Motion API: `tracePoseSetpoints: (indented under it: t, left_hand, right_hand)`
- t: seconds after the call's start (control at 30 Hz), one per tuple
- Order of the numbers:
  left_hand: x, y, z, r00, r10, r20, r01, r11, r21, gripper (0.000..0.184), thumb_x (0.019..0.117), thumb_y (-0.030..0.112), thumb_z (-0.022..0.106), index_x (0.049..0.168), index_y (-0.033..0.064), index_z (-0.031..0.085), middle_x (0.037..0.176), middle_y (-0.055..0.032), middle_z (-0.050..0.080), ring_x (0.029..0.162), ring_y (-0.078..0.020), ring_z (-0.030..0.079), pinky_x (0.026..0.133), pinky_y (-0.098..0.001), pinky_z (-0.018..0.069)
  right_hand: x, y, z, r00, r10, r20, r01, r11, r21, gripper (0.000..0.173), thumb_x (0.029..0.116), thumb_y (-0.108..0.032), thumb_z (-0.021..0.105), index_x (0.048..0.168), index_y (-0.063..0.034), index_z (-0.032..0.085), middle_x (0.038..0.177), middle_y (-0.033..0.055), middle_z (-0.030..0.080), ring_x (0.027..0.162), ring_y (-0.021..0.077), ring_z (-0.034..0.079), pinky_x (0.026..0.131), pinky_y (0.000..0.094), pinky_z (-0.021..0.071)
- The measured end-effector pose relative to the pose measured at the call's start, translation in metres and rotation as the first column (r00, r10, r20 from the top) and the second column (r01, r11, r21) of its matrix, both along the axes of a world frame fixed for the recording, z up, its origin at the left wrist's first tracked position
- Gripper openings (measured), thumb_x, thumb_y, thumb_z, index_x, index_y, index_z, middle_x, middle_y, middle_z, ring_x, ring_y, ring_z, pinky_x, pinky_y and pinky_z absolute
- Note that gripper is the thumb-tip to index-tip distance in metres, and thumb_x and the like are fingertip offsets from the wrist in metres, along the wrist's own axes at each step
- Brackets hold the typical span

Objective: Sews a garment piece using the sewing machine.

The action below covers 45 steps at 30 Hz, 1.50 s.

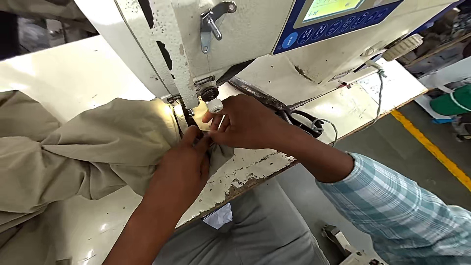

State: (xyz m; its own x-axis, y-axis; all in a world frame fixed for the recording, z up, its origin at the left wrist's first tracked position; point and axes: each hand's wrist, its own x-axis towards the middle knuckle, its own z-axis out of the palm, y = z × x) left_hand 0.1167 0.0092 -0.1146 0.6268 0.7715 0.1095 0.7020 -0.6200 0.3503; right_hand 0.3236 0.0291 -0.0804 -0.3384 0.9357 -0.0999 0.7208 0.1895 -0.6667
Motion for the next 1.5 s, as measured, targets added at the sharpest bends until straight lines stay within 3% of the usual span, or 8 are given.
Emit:
tracePoseSetpoints:
  t: [0.13,0.27,0.37,0.67,0.87,1.2,1.37,1.5]
  left_hand:
    - [0.000,-0.001,0.000,1.000,0.006,0.006,-0.006,1.000,-0.005,0.027,0.0971,0.014,0.054,0.114,0.0125,0.076,0.110,-0.0059,0.060,0.070,-0.0159,0.064,0.055,-0.0349,0.0565]
    - [0.000,0.000,0.000,1.000,0.001,-0.004,-0.001,1.000,-0.008,0.026,0.0971,0.015,0.054,0.111,0.0115,0.075,0.109,-0.0062,0.061,0.071,-0.0172,0.065,0.056,-0.0367,0.0571]
    - [0.000,0.001,0.000,1.000,-0.007,0.000,0.007,1.000,-0.009,0.030,0.0987,0.015,0.051,0.117,0.0116,0.075,0.109,-0.0066,0.061,0.072,-0.0181,0.065,0.056,-0.0381,0.0568]
    - [-0.001,0.000,-0.001,1.000,-0.002,-0.004,0.002,1.000,-0.014,0.037,0.0992,0.016,0.051,0.130,0.0156,0.072,0.110,-0.0067,0.060,0.069,-0.0166,0.063,0.054,-0.0358,0.0548]
    - [0.000,-0.001,0.002,1.000,0.015,-0.013,-0.015,1.000,-0.027,0.025,0.0973,0.013,0.056,0.112,0.0115,0.076,0.112,-0.0072,0.060,0.072,-0.0183,0.064,0.057,-0.0377,0.0569]
    - [0.002,-0.004,0.003,0.999,0.030,-0.023,-0.030,0.999,-0.035,0.027,0.0979,0.013,0.055,0.117,0.0116,0.075,0.116,-0.0080,0.060,0.074,-0.0195,0.065,0.058,-0.0382,0.0572]
    - [0.001,-0.005,0.002,0.999,0.049,-0.005,-0.049,0.998,-0.032,0.025,0.0977,0.012,0.058,0.114,0.0140,0.076,0.141,-0.0123,0.051,0.067,-0.0193,0.064,0.055,-0.0385,0.0573]
    - [0.001,-0.004,0.002,0.999,0.038,-0.011,-0.038,0.999,-0.019,0.025,0.0974,0.012,0.057,0.114,0.0141,0.076,0.141,-0.0105,0.054,0.067,-0.0198,0.065,0.054,-0.0399,0.0570]
  right_hand:
    - [-0.003,0.004,0.001,0.998,-0.027,0.065,0.025,0.999,0.031,0.014,0.0872,-0.023,0.073,0.100,-0.0174,0.076,0.078,-0.0069,0.071,0.068,0.0047,0.065,0.064,0.0321,0.0531]
    - [-0.001,0.011,-0.006,0.998,-0.007,0.066,0.005,0.999,0.038,0.019,0.0904,-0.034,0.078,0.097,-0.0158,0.077,0.081,-0.0038,0.073,0.074,0.0093,0.068,0.071,0.0381,0.0558]
    - [0.002,0.016,0.003,0.994,-0.028,0.106,0.028,1.000,0.001,0.022,0.0875,-0.034,0.082,0.097,-0.0159,0.076,0.078,-0.0040,0.070,0.073,0.0108,0.065,0.073,0.0392,0.0528]
    - [0.003,0.008,0.005,0.993,-0.054,0.104,0.054,0.999,-0.001,0.014,0.0986,-0.026,0.070,0.097,-0.0145,0.077,0.078,-0.0018,0.068,0.073,0.0113,0.063,0.070,0.0372,0.0505]
    - [-0.010,0.002,-0.008,0.993,-0.119,0.011,0.119,0.992,0.031,0.008,0.0885,-0.027,0.073,0.087,-0.0192,0.076,0.074,-0.0071,0.069,0.068,0.0063,0.064,0.063,0.0354,0.0522]
    - [-0.010,0.008,-0.012,0.994,-0.108,0.002,0.108,0.993,-0.039,0.013,0.0916,-0.029,0.073,0.083,-0.0211,0.078,0.073,-0.0068,0.068,0.069,0.0082,0.062,0.062,0.0373,0.0479]
    - [-0.014,0.014,-0.006,0.995,-0.080,0.062,0.084,0.994,-0.067,0.014,0.0890,-0.028,0.073,0.078,-0.0190,0.075,0.073,-0.0041,0.066,0.073,0.0123,0.062,0.063,0.0411,0.0460]
    - [-0.018,0.016,-0.002,0.993,-0.060,0.097,0.069,0.994,-0.087,0.012,0.0905,-0.025,0.071,0.081,-0.0177,0.074,0.077,-0.0030,0.066,0.076,0.0130,0.063,0.066,0.0411,0.0467]
